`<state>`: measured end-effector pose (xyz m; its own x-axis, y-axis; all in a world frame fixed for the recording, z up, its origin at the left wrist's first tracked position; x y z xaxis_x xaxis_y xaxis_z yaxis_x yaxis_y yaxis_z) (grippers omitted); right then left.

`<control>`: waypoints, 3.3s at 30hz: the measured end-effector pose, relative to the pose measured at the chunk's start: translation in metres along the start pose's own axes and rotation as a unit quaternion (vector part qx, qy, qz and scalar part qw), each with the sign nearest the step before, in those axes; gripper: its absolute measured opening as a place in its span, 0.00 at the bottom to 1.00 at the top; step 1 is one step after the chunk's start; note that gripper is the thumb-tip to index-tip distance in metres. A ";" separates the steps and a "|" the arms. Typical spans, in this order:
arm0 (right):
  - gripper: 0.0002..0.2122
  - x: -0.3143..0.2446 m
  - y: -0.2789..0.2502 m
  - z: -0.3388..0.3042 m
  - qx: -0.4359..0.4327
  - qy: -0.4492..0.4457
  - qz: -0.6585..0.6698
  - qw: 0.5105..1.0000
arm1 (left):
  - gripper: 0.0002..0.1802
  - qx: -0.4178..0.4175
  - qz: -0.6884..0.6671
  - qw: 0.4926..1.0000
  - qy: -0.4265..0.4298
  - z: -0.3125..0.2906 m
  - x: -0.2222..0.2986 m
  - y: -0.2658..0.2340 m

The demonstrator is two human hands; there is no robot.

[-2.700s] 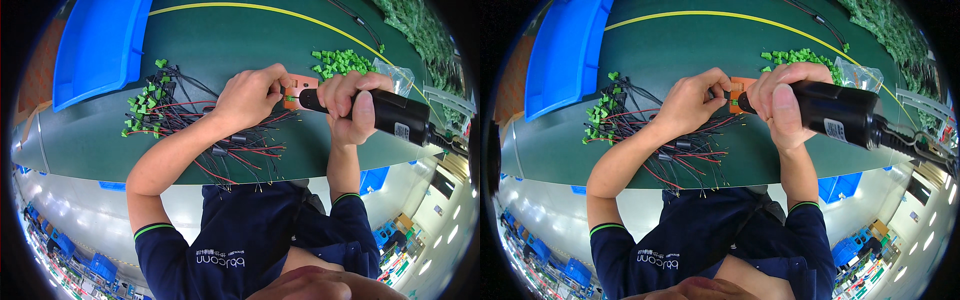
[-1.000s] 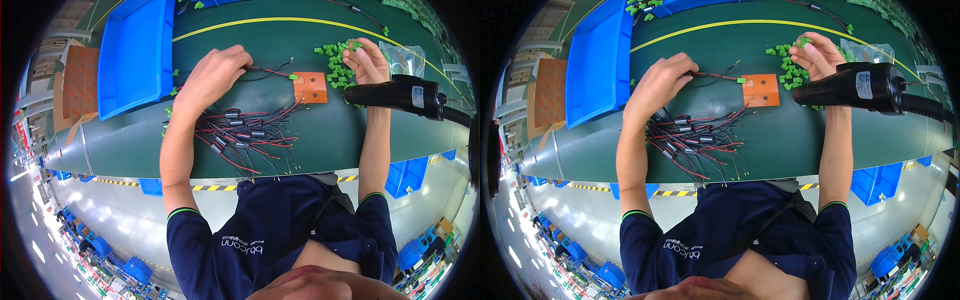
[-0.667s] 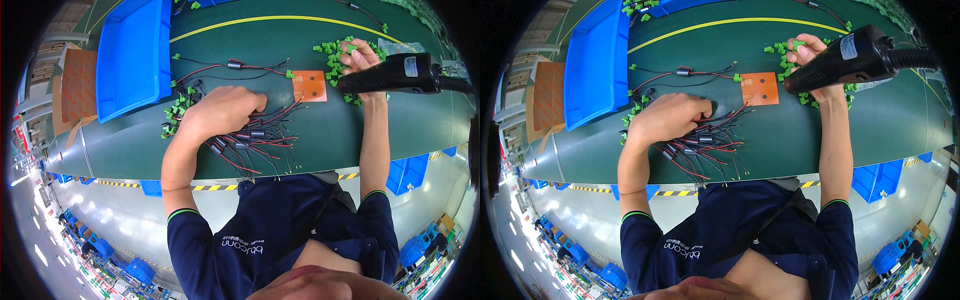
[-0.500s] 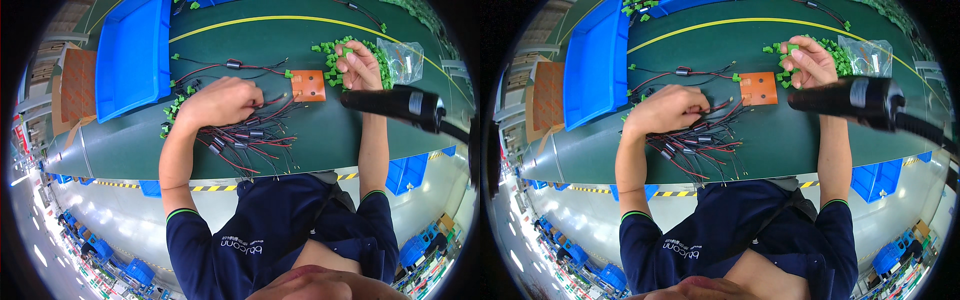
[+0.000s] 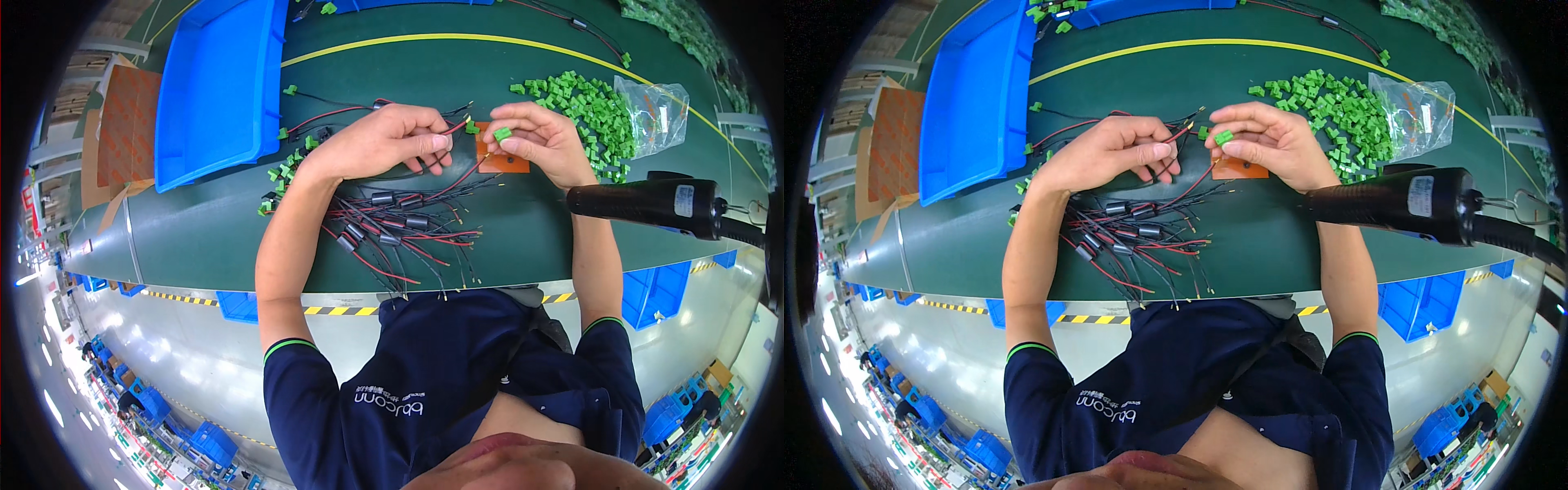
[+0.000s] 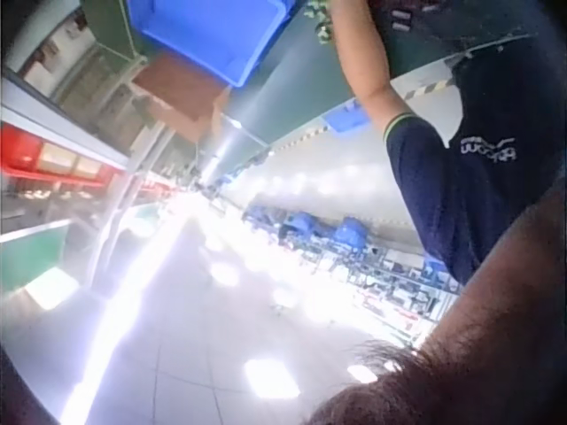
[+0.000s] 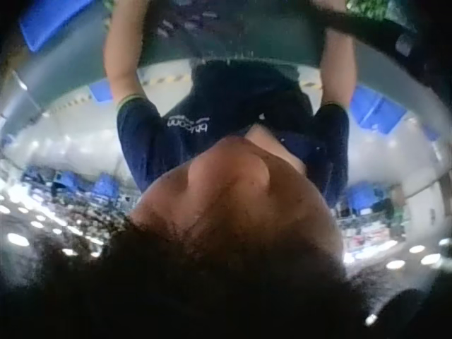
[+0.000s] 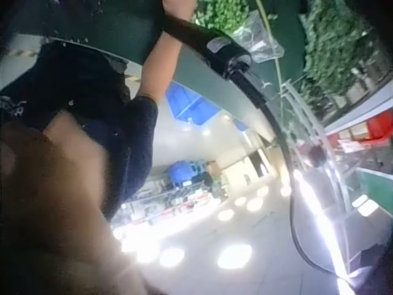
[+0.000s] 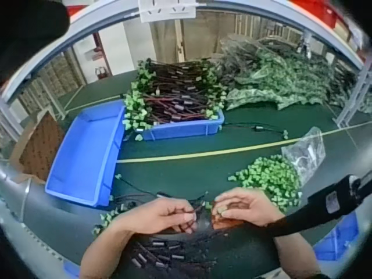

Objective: The person assembles wire harnesses by inserting wire ends into green connectors and tightening the connector screws using an electric screwdriver.

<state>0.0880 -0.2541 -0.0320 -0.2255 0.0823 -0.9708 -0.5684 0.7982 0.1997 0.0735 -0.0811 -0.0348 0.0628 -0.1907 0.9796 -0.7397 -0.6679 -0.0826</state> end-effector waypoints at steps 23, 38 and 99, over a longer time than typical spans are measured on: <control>0.10 -0.008 0.018 0.001 0.025 -0.064 -0.127 0.990 | 0.10 0.076 -0.162 0.984 0.003 0.013 -0.018 0.010; 0.05 -0.015 0.027 0.001 0.040 -0.130 -0.318 0.938 | 0.15 0.009 -0.099 0.994 0.035 0.006 -0.004 0.004; 0.04 -0.025 0.034 0.002 -0.070 -0.082 -0.367 0.924 | 0.11 0.041 -0.082 0.996 -0.021 0.008 -0.007 0.015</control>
<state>0.0761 -0.2273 -0.0015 0.3782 -0.3524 -0.8560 -0.6194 0.5910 -0.5169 0.0671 -0.0952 -0.0448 0.2073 -0.1019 0.9730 -0.6598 -0.7489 0.0621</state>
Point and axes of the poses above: each hand's wrist, its own z-axis towards the middle knuckle, its own y-axis out of the palm, x = y × z, the point moved 10 cm from there along z, towards the middle knuckle, and after that the axes turned 5 degrees about y, right-handed, at the moved point
